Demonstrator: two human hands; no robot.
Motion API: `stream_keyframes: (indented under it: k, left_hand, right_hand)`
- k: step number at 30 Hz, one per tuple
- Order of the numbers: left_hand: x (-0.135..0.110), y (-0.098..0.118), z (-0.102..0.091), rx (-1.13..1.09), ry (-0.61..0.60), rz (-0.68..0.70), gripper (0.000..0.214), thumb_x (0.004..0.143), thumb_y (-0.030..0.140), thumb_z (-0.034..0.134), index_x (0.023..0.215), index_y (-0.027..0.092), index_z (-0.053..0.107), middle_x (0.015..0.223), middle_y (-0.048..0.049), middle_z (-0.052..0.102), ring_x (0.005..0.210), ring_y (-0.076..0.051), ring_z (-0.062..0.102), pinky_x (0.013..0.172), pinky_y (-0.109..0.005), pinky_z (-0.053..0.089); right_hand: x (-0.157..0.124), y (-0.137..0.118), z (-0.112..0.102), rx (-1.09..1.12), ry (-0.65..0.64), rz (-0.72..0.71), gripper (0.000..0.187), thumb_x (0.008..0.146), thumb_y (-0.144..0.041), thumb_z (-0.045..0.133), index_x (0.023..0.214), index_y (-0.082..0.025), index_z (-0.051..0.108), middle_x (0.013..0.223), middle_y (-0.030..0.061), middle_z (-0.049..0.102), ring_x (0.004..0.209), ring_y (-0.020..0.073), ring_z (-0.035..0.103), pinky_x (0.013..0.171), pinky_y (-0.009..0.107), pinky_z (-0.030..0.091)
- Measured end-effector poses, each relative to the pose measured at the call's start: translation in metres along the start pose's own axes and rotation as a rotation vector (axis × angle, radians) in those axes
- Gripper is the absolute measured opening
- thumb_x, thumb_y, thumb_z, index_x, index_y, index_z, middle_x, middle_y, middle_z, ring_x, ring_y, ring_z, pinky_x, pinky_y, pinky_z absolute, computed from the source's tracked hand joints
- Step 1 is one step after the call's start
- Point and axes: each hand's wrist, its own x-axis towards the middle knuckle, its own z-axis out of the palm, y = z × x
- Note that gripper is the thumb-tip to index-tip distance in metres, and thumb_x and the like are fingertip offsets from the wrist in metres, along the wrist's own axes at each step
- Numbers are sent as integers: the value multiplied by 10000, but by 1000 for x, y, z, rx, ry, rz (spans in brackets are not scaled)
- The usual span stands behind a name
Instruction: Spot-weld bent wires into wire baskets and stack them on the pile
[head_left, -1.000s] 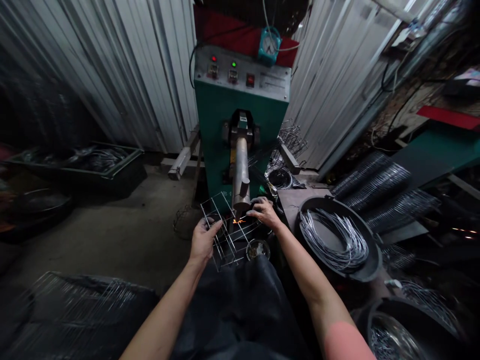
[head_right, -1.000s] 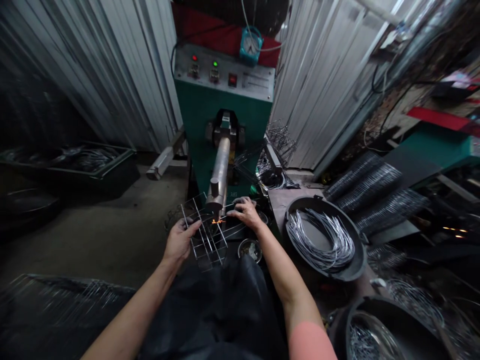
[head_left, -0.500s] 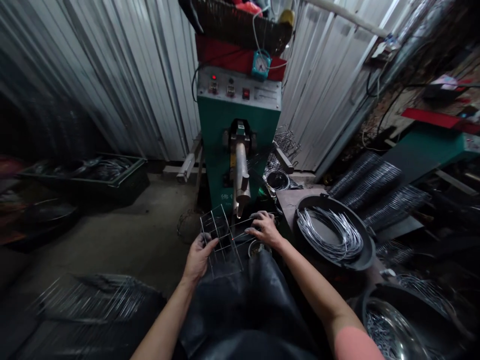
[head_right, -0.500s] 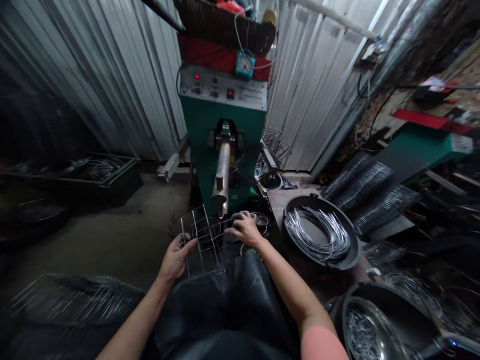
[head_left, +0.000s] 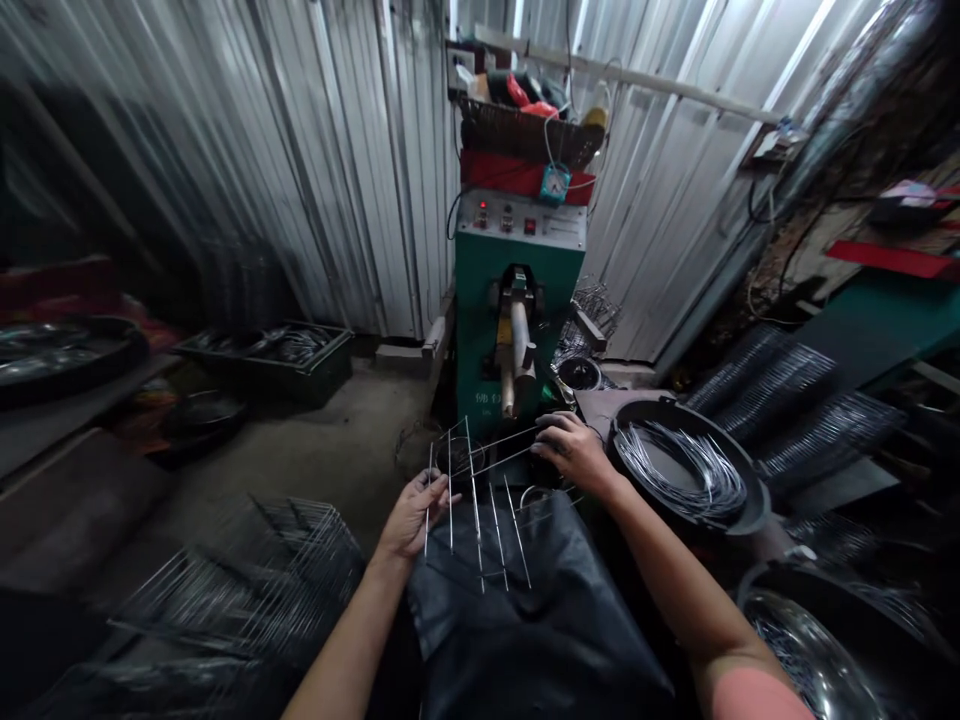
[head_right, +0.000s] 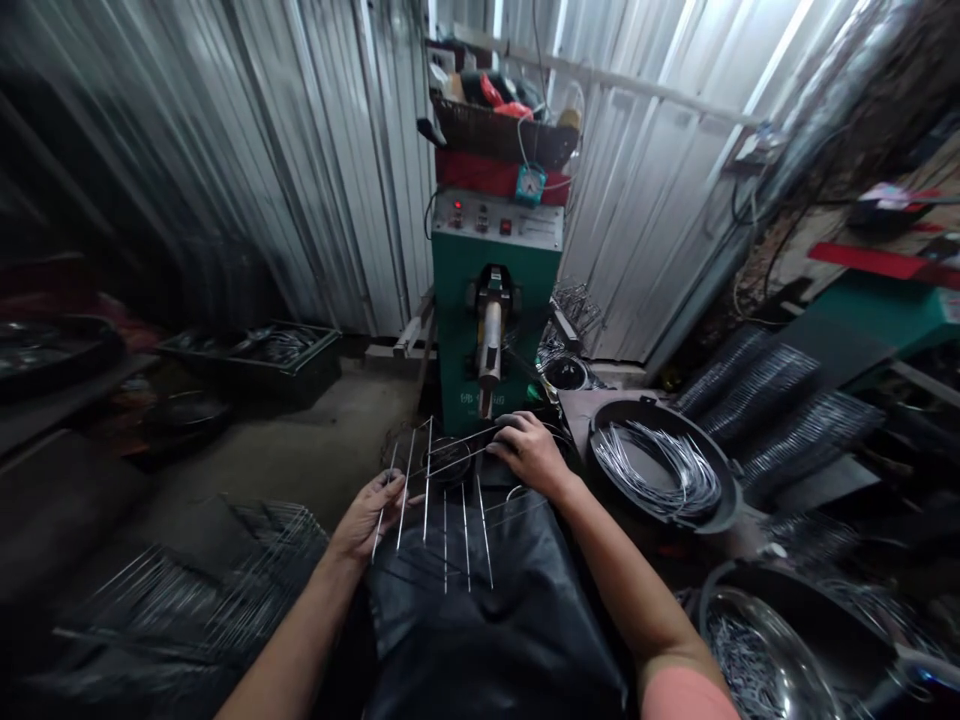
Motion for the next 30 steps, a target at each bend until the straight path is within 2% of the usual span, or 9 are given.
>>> stream_keyframes:
  k: [6,10,14,17,20,22,23,27,30]
  left_hand:
    - [-5,-2,-8,-43,-3,-50,354,551,273,796,749,164,524,473,97,487,428,-25,433,763,-326,521]
    - [-8,5,-19,-81,15,18,309,567,263,789,725,159,544,505,90,494,457,-30,451,838,-355,503]
    - [-11,8,-33,-155,21,99,270,591,290,769,650,159,541,491,90,462,489,-50,471,923,-433,454]
    - [-4,11,-44,-74,97,125,316,561,339,769,752,162,590,611,32,581,662,-132,586,925,-466,439]
    - [3,24,-44,219,312,234,430,584,362,736,946,178,593,882,-45,655,905,-203,605,958,-440,398]
    - [3,37,-33,463,377,397,489,648,387,680,1081,198,555,1028,-71,638,1023,-213,569,983,-410,366]
    - [1,45,-23,600,344,489,512,679,403,649,1136,203,533,1088,-82,622,1070,-217,547,993,-402,353]
    - [-7,70,38,1092,-47,775,478,762,417,561,1196,218,532,1201,-78,583,1129,-224,508,1012,-410,318]
    - [-4,83,81,1152,-266,797,403,817,395,477,1152,199,584,1108,-77,628,991,-197,577,900,-349,419]
  right_hand:
    - [3,-12,-2,-56,-53,8,173,816,-314,577,921,-196,646,1030,84,623,1018,209,517,865,367,466]
    - [-3,11,-21,-71,-13,151,311,801,-281,584,1103,-205,585,1056,79,631,990,211,569,859,366,458]
    - [-15,34,-43,83,-5,288,258,782,-345,595,987,-192,626,860,32,682,783,167,628,716,281,490]
    - [-14,27,-44,176,76,200,253,801,-397,566,900,-176,641,799,34,680,730,153,625,674,258,484]
    - [-3,8,-32,181,152,35,269,859,-390,494,838,-164,637,762,48,668,691,134,607,652,242,468]
    - [8,-4,-20,145,132,-68,292,886,-379,454,823,-155,631,732,51,656,660,121,590,630,225,452]
    - [13,-8,-14,117,104,-115,300,893,-376,444,822,-150,629,725,54,653,656,118,585,624,220,444]
    - [29,-15,-4,27,7,-183,305,888,-365,459,809,-132,637,724,63,655,663,123,584,615,209,414]
    - [38,-15,-18,71,13,-40,298,868,-368,498,781,-125,645,670,30,641,605,102,564,578,188,387]
